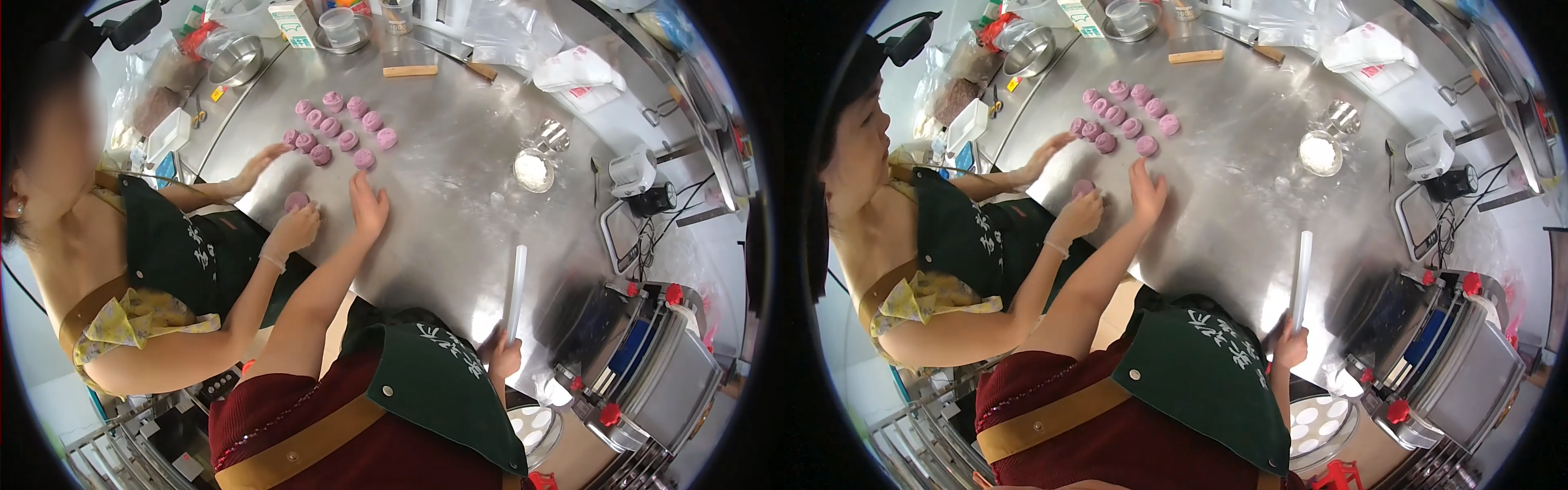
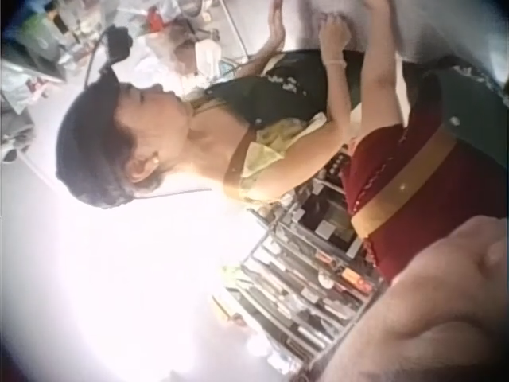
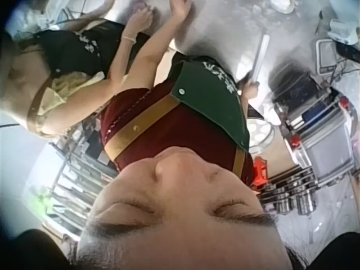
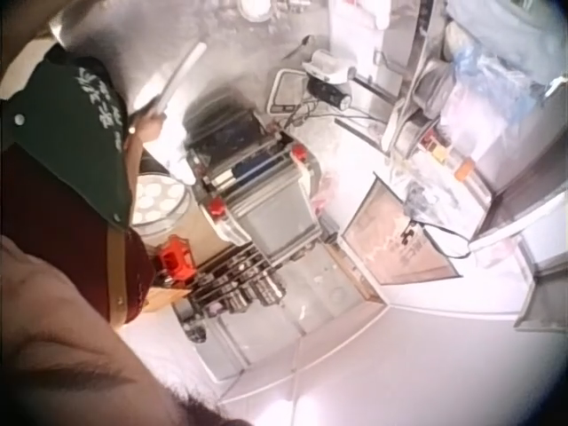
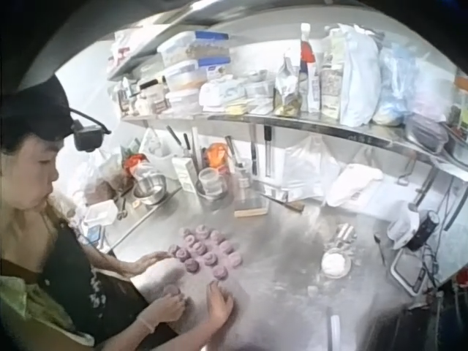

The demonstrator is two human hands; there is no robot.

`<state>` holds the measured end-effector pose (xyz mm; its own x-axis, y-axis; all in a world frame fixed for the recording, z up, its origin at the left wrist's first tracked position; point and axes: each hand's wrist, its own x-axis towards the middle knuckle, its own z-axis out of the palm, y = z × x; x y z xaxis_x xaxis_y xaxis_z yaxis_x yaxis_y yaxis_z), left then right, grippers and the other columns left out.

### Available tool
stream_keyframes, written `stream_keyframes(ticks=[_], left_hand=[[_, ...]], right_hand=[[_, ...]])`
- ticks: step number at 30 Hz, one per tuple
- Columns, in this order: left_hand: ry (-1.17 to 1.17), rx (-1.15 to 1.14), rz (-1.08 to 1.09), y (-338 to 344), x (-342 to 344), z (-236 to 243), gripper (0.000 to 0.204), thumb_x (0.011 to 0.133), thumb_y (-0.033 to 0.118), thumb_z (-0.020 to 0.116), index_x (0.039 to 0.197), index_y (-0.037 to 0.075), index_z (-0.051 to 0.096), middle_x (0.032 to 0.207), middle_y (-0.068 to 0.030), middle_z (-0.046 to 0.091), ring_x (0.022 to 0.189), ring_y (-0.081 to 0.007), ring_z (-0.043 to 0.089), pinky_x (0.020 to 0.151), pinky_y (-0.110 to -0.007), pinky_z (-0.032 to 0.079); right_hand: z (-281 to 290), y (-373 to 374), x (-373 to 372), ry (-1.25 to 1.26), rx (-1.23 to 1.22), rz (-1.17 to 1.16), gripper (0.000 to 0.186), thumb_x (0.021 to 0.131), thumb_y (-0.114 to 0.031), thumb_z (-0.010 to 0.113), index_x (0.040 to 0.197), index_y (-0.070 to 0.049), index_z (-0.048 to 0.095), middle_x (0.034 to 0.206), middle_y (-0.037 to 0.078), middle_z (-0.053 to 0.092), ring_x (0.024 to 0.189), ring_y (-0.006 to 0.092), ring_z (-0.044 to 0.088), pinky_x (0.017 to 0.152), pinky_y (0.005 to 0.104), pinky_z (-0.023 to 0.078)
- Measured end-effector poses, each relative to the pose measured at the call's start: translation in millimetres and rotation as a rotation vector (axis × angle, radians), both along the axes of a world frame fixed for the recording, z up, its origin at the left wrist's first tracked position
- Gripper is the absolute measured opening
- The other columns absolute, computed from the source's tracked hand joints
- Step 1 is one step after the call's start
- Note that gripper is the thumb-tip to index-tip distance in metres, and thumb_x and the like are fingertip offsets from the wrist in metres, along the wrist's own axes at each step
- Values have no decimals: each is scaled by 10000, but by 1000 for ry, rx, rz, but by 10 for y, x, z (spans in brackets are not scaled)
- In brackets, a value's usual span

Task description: Preparing dough and placing it in a steaming tray.

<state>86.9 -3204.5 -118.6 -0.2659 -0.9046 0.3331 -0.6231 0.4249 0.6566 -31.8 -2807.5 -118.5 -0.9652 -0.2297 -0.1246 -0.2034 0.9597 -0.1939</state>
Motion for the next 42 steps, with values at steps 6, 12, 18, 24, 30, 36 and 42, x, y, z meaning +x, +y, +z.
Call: stream_keyframes(ticks=[6, 12, 18, 24, 30, 36, 42], left_hand=[[-39, 32, 167, -447, 14, -175, 586, 682, 96, 619, 1155, -55, 308, 1103, -223, 390, 1017, -375, 396, 864, -401, 340], [-168, 40, 196, -591, -35, -184, 606, 655, 182, 676, 1140, -12, 368, 1030, -182, 459, 957, -354, 439, 818, -404, 370], [-267, 6, 148, -677, -73, -129, 435, 634, 195, 680, 987, 22, 493, 953, -161, 512, 898, -339, 476, 780, -404, 385], [-270, -116, 122, -398, -104, -89, 395, 640, 172, 667, 971, 31, 502, 929, -146, 522, 898, -336, 470, 764, -402, 383], [-155, -25, -304, 540, -261, 14, 393, 603, 107, 657, 963, 49, 510, 897, -137, 525, 853, -318, 483, 751, -399, 380], [-70, -23, -686, 1337, -615, 39, 424, 567, 39, 652, 966, 62, 509, 907, -103, 517, 870, -283, 478, 762, -382, 378], [-189, -5, -765, 1413, -747, 20, 538, 600, 64, 655, 1098, 36, 453, 1005, -120, 498, 943, -292, 458, 819, -387, 364]], right_hand=[[-8, -4, 15, 44, -14, 19, 489, 791, -517, 440, 708, -39, 499, 592, 177, 565, 552, 361, 559, 494, 437, 431], [-42, 29, 22, 70, -20, 27, 454, 775, -490, 486, 728, -41, 528, 571, 163, 561, 508, 335, 552, 453, 416, 423], [-46, 39, 6, 75, 4, 41, 480, 773, -506, 478, 702, -33, 518, 569, 167, 558, 499, 333, 552, 450, 409, 424], [22, 9, -6, 35, -33, 59, 456, 766, -482, 508, 715, -28, 522, 570, 161, 560, 493, 325, 557, 448, 400, 432], [-37, 59, -1, 71, -63, 98, 407, 766, -439, 536, 811, -34, 551, 581, 151, 568, 483, 306, 561, 445, 388, 441], [-52, 61, 1, 50, -95, 63, 379, 767, -420, 543, 828, -46, 551, 593, 146, 574, 501, 307, 568, 456, 388, 446], [-33, 86, 2, 48, -133, 69, 365, 765, -407, 553, 800, -44, 537, 597, 146, 577, 502, 306, 568, 455, 391, 444]])
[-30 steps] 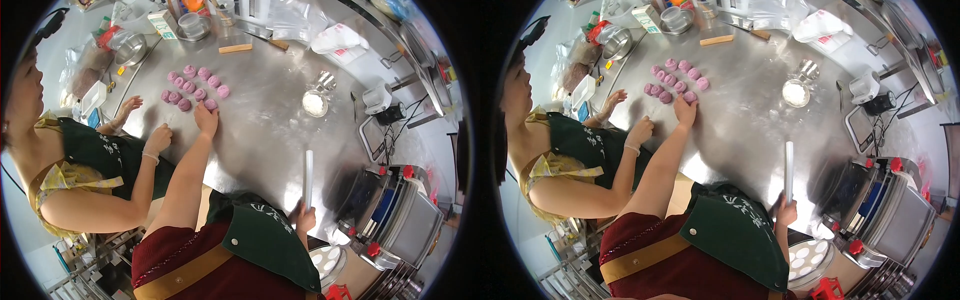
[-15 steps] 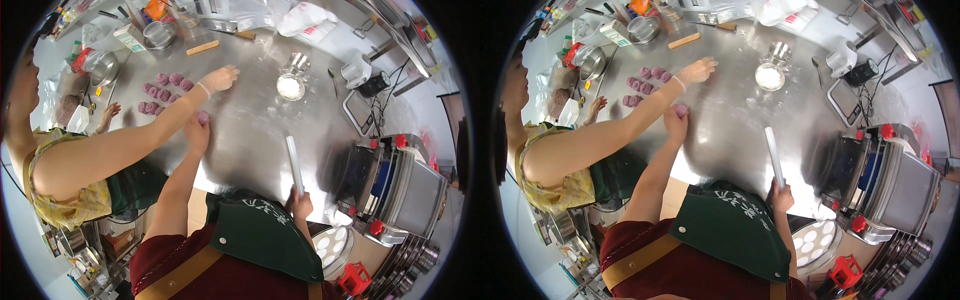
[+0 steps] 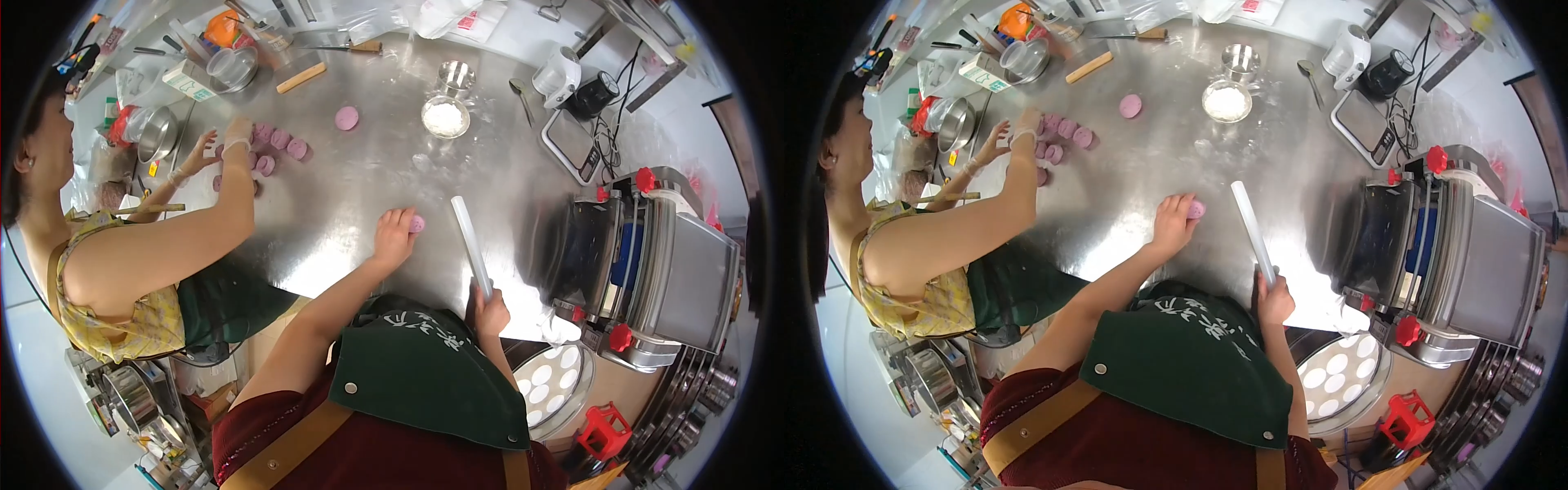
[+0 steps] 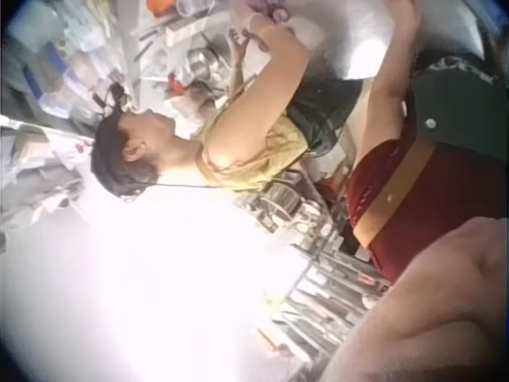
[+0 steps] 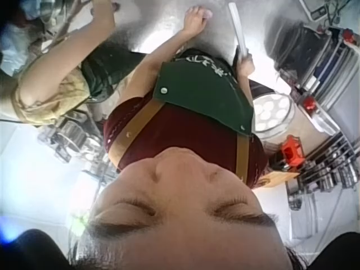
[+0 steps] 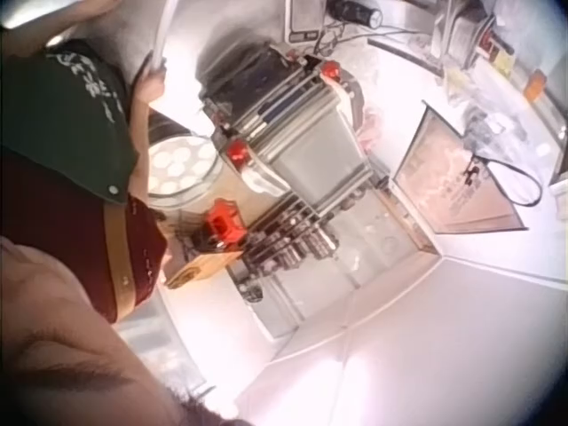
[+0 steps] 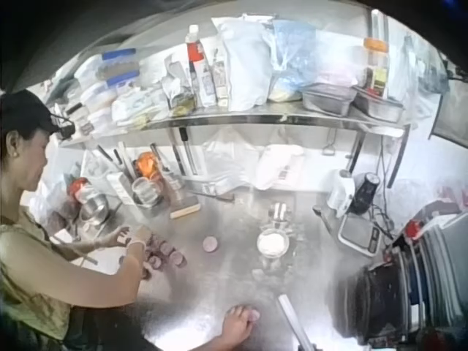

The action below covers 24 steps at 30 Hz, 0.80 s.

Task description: Preparing dough and placing it in a steaming tray.

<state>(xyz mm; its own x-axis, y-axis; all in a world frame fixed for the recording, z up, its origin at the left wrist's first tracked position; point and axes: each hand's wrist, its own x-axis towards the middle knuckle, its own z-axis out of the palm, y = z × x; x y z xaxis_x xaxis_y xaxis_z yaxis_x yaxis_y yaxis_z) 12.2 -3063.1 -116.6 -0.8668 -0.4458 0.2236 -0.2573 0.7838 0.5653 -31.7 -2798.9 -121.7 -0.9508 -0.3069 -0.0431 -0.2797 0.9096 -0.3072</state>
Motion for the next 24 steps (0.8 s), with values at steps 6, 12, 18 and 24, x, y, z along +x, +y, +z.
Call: stream_keyframes(ticks=[6, 12, 18, 24], left_hand=[[-79, 9, -44, 8, 241, 107, 665, 658, 164, 649, 1227, 36, 330, 1255, -156, 343, 1128, -309, 352, 941, -422, 269], [-146, -21, 29, 26, 544, 155, 609, 674, 211, 634, 1202, 55, 376, 1258, -155, 340, 1172, -320, 309, 965, -483, 210], [-150, -28, 201, -9, 718, 110, 555, 691, 237, 622, 1177, 72, 409, 1258, -157, 339, 1178, -327, 304, 958, -527, 187], [-197, -93, 398, -179, 978, -14, 550, 723, 275, 600, 1195, 70, 407, 1282, -188, 307, 1205, -354, 264, 951, -566, 159]], right_hand=[[104, -22, -13, -107, -17, -79, 377, 774, -404, 543, 864, -39, 508, 616, 150, 581, 549, 327, 574, 523, 410, 448], [86, -96, -197, -56, -174, -170, 363, 780, -340, 548, 915, -10, 480, 751, 185, 576, 672, 346, 568, 579, 408, 438], [18, -380, -743, 294, -89, -42, 316, 745, -266, 583, 913, -8, 511, 898, 160, 508, 834, 340, 496, 690, 400, 408], [131, -776, -1085, 358, -33, 113, 331, 714, -225, 610, 976, -37, 533, 1012, 126, 492, 941, 301, 459, 774, 417, 368]])
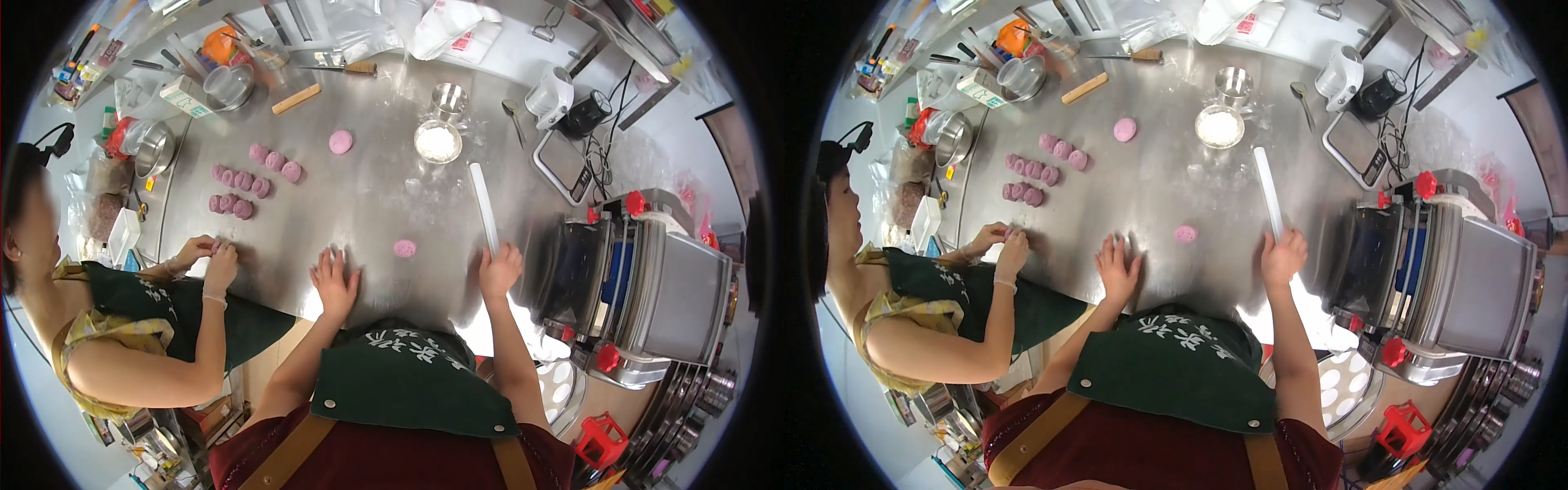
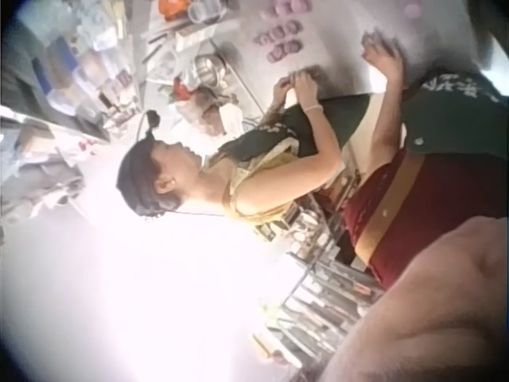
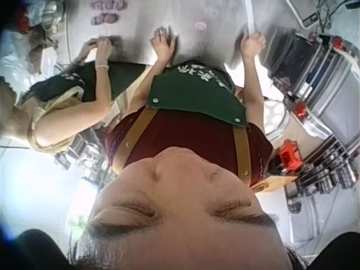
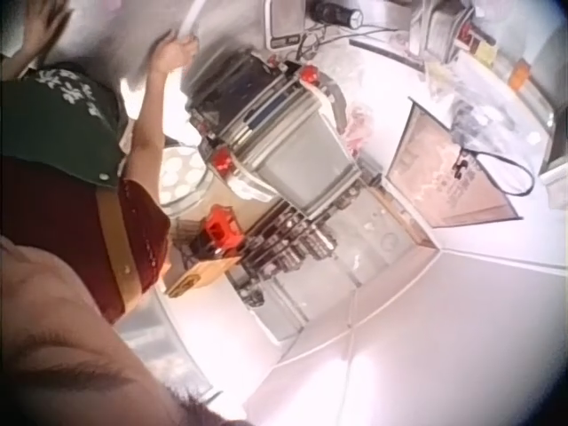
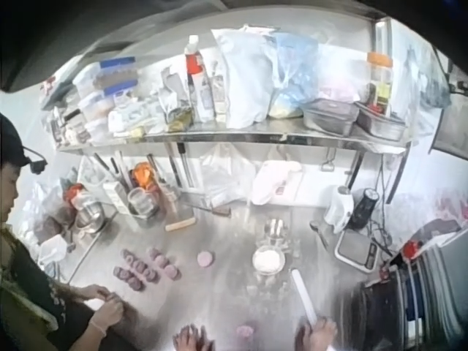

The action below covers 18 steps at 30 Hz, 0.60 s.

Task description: Preparing dough and placing it in a steaming tray.

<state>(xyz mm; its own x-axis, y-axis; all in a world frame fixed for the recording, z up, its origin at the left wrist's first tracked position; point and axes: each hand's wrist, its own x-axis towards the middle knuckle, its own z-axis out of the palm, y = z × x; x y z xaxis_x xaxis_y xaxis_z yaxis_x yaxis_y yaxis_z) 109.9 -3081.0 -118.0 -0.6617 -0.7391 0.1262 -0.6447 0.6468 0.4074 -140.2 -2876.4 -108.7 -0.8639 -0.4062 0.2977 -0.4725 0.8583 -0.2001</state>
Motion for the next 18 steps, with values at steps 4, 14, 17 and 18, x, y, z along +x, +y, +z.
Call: stream_keyframes(ticks=[4, 14, 17, 18], left_hand=[[-29, 24, 57, -24, 122, 39, 523, 737, 269, 590, 1193, 77, 419, 1299, -207, 278, 1222, -371, 228, 948, -587, 133], [-51, 58, 127, 60, 150, 200, 518, 736, 250, 597, 1194, 82, 422, 1303, -222, 255, 1210, -396, 238, 947, -595, 122], [-29, 78, 150, 47, 208, 188, 518, 732, 231, 602, 1187, 67, 416, 1302, -221, 255, 1212, -389, 236, 946, -595, 124], [-31, 77, 157, 48, 220, 207, 517, 731, 221, 603, 1184, 62, 413, 1301, -220, 255, 1212, -385, 236, 944, -595, 128]], right_hand=[[400, -769, -349, 110, -129, 260, 349, 728, -180, 587, 1051, -58, 533, 1065, 126, 483, 966, 298, 454, 812, 413, 358], [185, -2192, -1218, -264, 269, 504, 137, 711, -45, 523, 813, -31, 613, 965, 133, 562, 886, 269, 560, 711, 347, 474], [40, -2359, -1279, -264, 362, 446, 146, 683, -157, 626, 783, -51, 623, 883, 132, 596, 815, 271, 584, 696, 359, 483], [35, -2386, -1276, -270, 361, 455, 146, 683, -157, 626, 783, -51, 623, 883, 132, 596, 815, 271, 584, 696, 359, 483]])
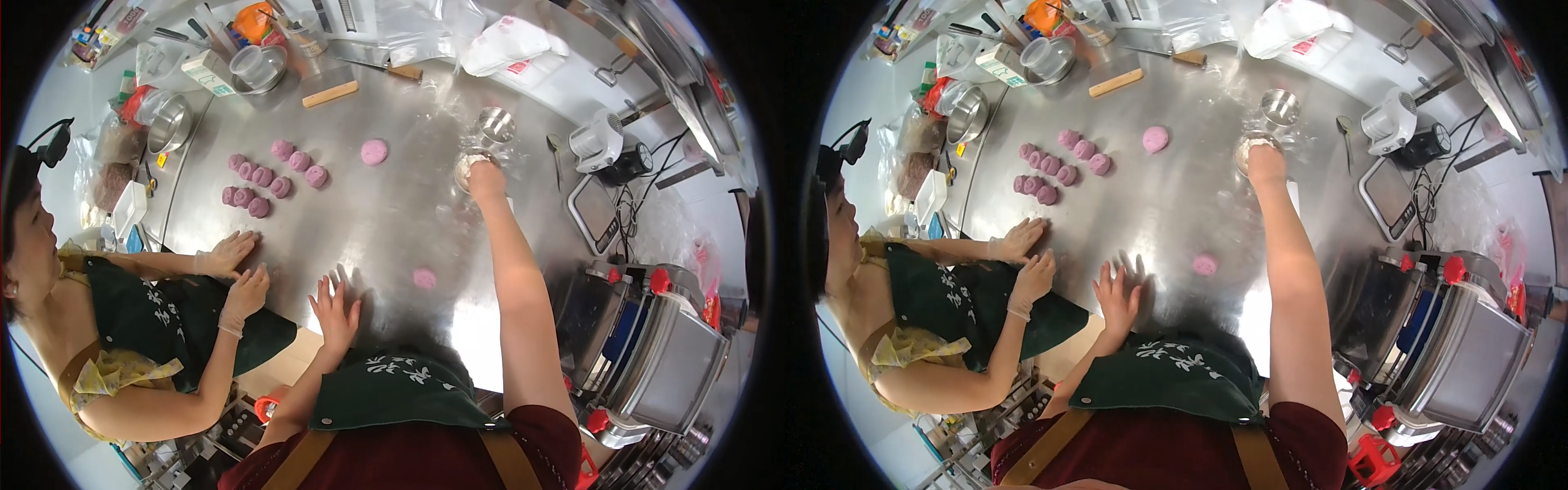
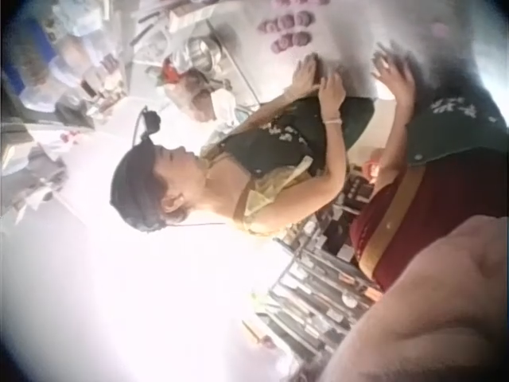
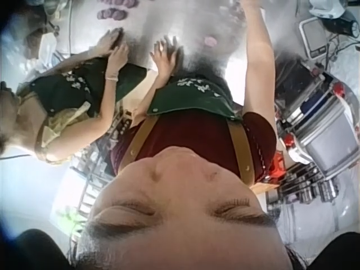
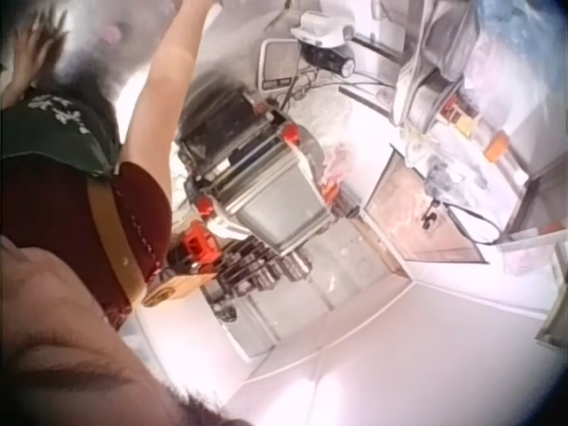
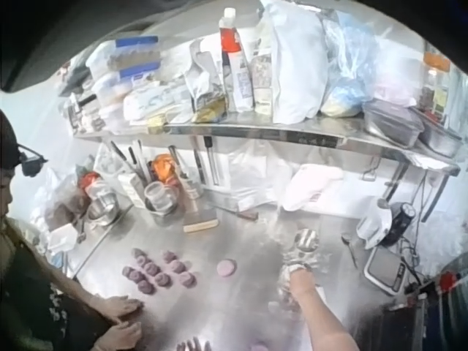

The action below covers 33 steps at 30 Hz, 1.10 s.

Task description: Preparing dough and placing it in a steaming tray.

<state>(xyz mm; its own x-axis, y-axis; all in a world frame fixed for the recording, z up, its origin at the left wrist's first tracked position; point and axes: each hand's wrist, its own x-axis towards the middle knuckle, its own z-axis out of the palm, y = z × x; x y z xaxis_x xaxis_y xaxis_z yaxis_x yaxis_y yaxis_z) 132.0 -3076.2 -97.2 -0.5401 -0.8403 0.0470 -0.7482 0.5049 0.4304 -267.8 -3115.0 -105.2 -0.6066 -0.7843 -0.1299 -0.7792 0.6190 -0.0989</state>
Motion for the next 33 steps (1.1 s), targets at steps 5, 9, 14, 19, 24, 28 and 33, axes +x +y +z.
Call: stream_keyframes(ticks=[5, 9, 14, 19, 24, 28, 33], left_hand=[[15, -28, 17, -19, 42, 7, 512, 731, 200, 601, 1183, 60, 405, 1297, -219, 260, 1213, -377, 240, 943, -588, 149], [46, -58, 12, -41, 62, -3, 498, 725, 177, 602, 1171, 60, 415, 1288, -216, 274, 1202, -371, 260, 945, -575, 169], [75, -68, -2, -6, 41, 7, 464, 717, 152, 602, 1142, 55, 440, 1275, -224, 286, 1184, -373, 287, 943, -572, 183], [116, -61, -34, 75, 8, 51, 436, 714, 127, 597, 1119, 51, 457, 1264, -229, 298, 1171, -378, 304, 945, -564, 195], [127, -55, -49, 143, 43, 60, 396, 712, 115, 595, 1085, 47, 481, 1258, -228, 308, 1160, -376, 317, 946, -552, 208], [154, -60, -61, 151, 31, 61, 360, 707, 98, 595, 1052, 54, 499, 1244, -227, 326, 1145, -374, 332, 938, -546, 226], [174, -54, -70, 172, -1, 54, 349, 708, 94, 597, 1043, 62, 503, 1220, -218, 359, 1124, -369, 355, 928, -532, 252]], right_hand=[[-26, -34, -56, 10, 18, -13, 109, 679, -85, 582, 775, -55, 624, 823, 141, 608, 791, 284, 593, 669, 368, 489], [-53, 6, -124, 38, -78, -72, 118, 665, -40, 555, 761, -55, 621, 825, 154, 604, 793, 298, 589, 679, 376, 485], [6, 79, -152, -23, -168, -122, 159, 652, -5, 540, 770, -64, 628, 809, 158, 603, 781, 311, 584, 695, 390, 470], [59, 239, -169, -99, -306, -151, 195, 646, 3, 560, 807, -75, 637, 817, 156, 606, 767, 307, 588, 689, 381, 471], [11, 388, -161, -176, -472, -152, 156, 663, 2, 591, 810, -36, 627, 778, 156, 619, 677, 268, 616, 601, 344, 495], [87, 606, 34, -948, -638, -348, 67, 729, 21, 563, 790, 37, 583, 678, 106, 600, 612, 175, 611, 487, 274, 482], [-20, 1388, 797, -1163, -460, -242, 109, 767, 44, 514, 861, 63, 566, 749, 121, 610, 669, 166, 615, 558, 240, 490]])
